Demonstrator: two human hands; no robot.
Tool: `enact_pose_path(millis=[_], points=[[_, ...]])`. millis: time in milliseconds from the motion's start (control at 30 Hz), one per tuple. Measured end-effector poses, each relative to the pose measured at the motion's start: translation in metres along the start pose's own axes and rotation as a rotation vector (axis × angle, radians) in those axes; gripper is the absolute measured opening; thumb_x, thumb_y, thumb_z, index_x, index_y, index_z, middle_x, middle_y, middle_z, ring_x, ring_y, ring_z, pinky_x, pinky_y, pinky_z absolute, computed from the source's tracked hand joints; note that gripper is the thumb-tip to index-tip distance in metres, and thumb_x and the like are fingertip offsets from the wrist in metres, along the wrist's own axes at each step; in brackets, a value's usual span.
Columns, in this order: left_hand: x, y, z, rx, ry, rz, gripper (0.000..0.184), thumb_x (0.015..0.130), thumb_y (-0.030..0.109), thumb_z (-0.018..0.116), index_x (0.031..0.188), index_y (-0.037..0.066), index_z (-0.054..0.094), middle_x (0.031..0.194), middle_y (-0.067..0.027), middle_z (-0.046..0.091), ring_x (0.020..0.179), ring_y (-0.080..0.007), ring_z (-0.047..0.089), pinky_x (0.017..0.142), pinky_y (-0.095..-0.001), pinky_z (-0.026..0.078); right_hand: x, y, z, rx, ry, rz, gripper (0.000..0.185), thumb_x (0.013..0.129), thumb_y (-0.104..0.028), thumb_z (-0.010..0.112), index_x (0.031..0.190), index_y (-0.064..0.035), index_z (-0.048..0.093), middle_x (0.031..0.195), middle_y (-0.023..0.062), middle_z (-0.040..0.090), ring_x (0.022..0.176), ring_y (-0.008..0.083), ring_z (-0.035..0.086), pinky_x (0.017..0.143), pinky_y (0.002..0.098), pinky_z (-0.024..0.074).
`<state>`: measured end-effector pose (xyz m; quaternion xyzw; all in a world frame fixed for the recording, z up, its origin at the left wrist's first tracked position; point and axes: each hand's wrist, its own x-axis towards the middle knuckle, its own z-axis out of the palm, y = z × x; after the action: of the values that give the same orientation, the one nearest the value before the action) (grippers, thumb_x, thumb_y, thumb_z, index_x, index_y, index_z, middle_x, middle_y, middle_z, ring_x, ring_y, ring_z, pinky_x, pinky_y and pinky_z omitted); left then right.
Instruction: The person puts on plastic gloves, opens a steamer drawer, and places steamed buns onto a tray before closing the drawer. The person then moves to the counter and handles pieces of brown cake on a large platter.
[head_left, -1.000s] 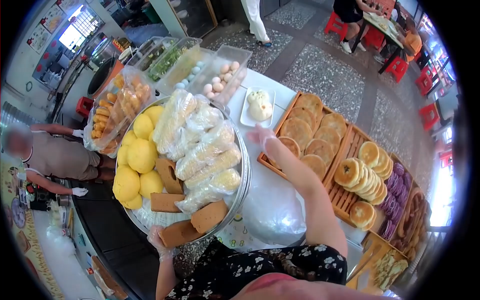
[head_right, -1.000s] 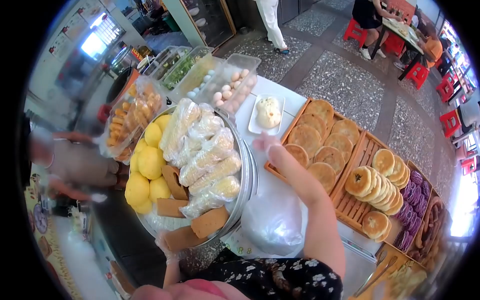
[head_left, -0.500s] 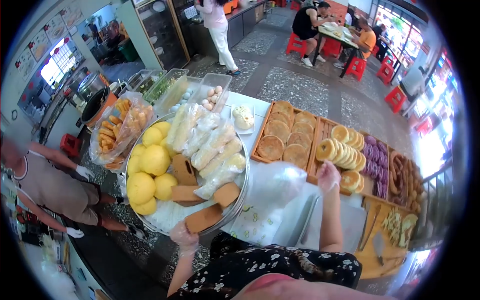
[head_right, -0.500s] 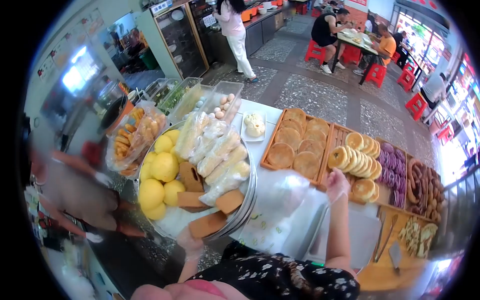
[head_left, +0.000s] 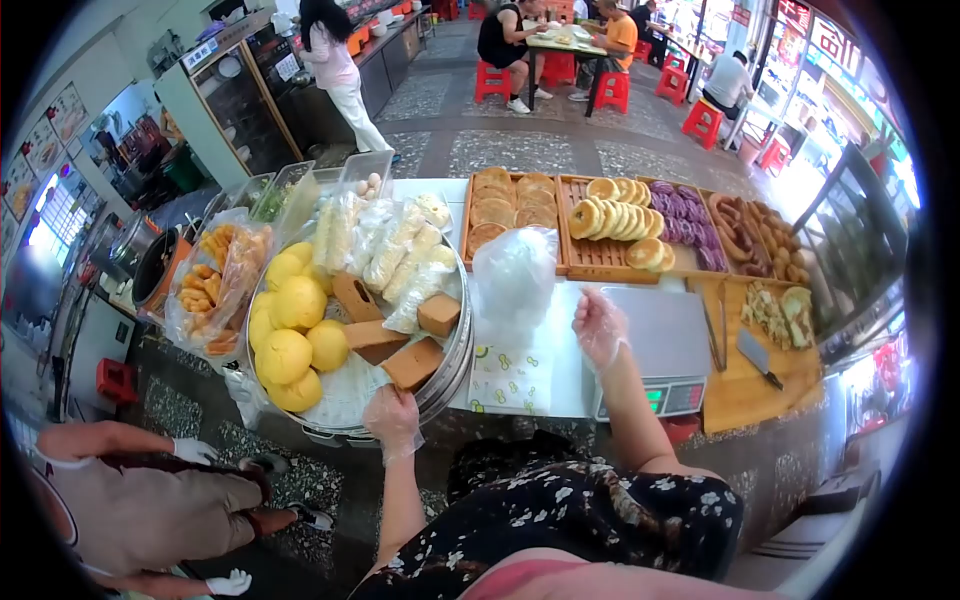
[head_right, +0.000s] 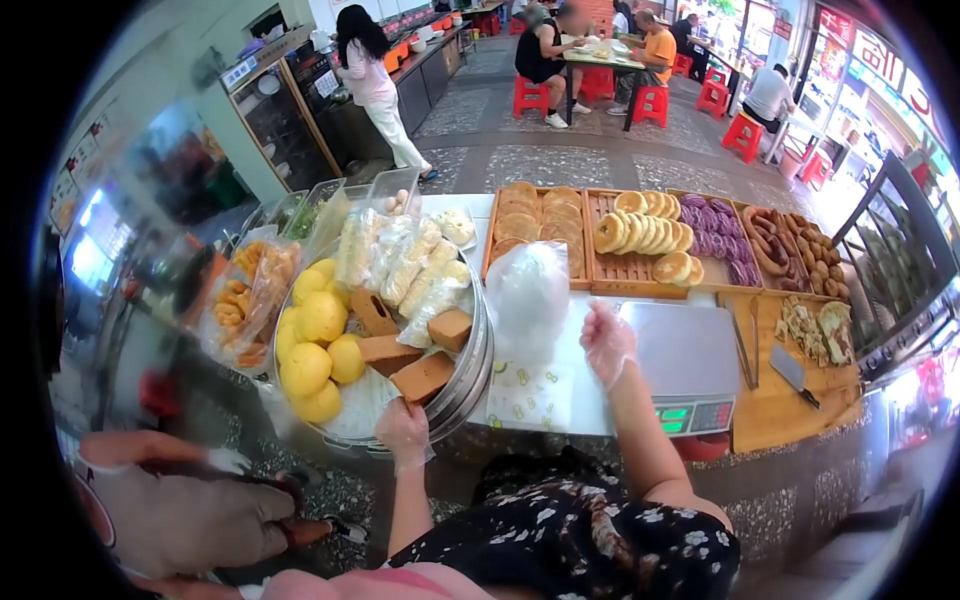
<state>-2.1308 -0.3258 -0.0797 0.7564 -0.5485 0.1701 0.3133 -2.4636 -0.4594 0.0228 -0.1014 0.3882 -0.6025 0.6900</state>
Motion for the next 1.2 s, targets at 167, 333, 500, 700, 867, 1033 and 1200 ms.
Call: enact_pose_path(millis=[167, 333, 500, 700, 867, 1033, 1200], points=[[-0.001, -0.001, 0.006, 0.073, 0.046, 0.009, 0.023, 0.085, 0.024, 0.057, 0.067, 0.009, 0.056, 0.06, -0.0121, 0.056, 0.052, -0.0352, 0.056, 0.049, -0.0476, 0.044, -0.018, 0.005, -0.028, -0.032, 0.084, -0.015, 0.01, 0.089, -0.015, 0.064, 0.082, -0.0092, 0.059, 0.064, 0.0007, 0.057, 0.051, 0.0114, 0.052, 0.045, 0.0228, 0.0424], [0.001, 0.009, 0.002, 0.056, 0.078, -0.049, 0.023, 0.084, 0.022, 0.059, 0.066, 0.008, 0.057, 0.059, -0.015, 0.057, 0.052, -0.0373, 0.056, 0.05, -0.0493, 0.043, -0.013, 0.01, -0.064, 0.048, 0.1, 0.19, 0.01, 0.091, -0.014, 0.063, 0.084, -0.0079, 0.06, 0.066, 0.0016, 0.059, 0.053, 0.0111, 0.053, 0.047, 0.0222, 0.045], [-0.003, 0.001, 0.016, 0.078, 0.12, -0.05, 0.021, 0.081, 0.02, 0.059, 0.067, 0.005, 0.058, 0.059, -0.0168, 0.057, 0.053, -0.0387, 0.056, 0.05, -0.0495, 0.044, -0.013, -0.004, -0.072, 0.013, 0.052, 0.21, 0.008, 0.09, -0.013, 0.063, 0.085, -0.0076, 0.06, 0.067, 0.0019, 0.058, 0.055, 0.0108, 0.054, 0.048, 0.0221, 0.0449], [-0.002, 0.004, 0.013, 0.122, 0.134, -0.051, 0.021, 0.081, 0.021, 0.058, 0.066, 0.006, 0.059, 0.06, -0.017, 0.058, 0.053, -0.0391, 0.057, 0.051, -0.0491, 0.045, -0.014, -0.007, -0.104, -0.033, 0.131, 0.216, 0.009, 0.092, -0.013, 0.061, 0.086, -0.0068, 0.059, 0.066, 0.0015, 0.056, 0.054, 0.0106, 0.052, 0.048, 0.0219, 0.0435], [0.0, 0.005, 0.013, 0.134, 0.132, -0.067, 0.024, 0.081, 0.022, 0.058, 0.064, 0.005, 0.06, 0.06, -0.0171, 0.059, 0.055, -0.0392, 0.058, 0.051, -0.0488, 0.044, -0.012, 0.009, -0.131, -0.086, 0.142, 0.268, 0.009, 0.093, -0.015, 0.061, 0.091, -0.0063, 0.061, 0.067, -0.0007, 0.057, 0.057, 0.0092, 0.053, 0.049, 0.0203, 0.0442], [0.002, 0.003, 0.012, 0.145, -0.101, -0.23, 0.029, 0.084, 0.027, 0.054, 0.07, 0.004, 0.065, 0.068, -0.0189, 0.064, 0.064, -0.0405, 0.062, 0.058, -0.0517, 0.048, -0.016, 0.021, -0.119, -0.156, 0.104, 0.346, 0.008, 0.092, -0.015, 0.062, 0.09, -0.0076, 0.06, 0.068, -0.0004, 0.057, 0.059, 0.0102, 0.053, 0.05, 0.0213, 0.0439], [0.01, 0.005, 0.007, 0.159, -0.107, -0.275, 0.033, 0.085, 0.032, 0.056, 0.068, 0.006, 0.064, 0.069, -0.018, 0.065, 0.064, -0.0406, 0.063, 0.06, -0.0516, 0.049, -0.023, 0.037, -0.092, -0.218, 0.02, 0.414, 0.007, 0.091, -0.015, 0.062, 0.089, -0.0079, 0.061, 0.068, 0.0, 0.057, 0.057, 0.0099, 0.052, 0.049, 0.0212, 0.0435]])
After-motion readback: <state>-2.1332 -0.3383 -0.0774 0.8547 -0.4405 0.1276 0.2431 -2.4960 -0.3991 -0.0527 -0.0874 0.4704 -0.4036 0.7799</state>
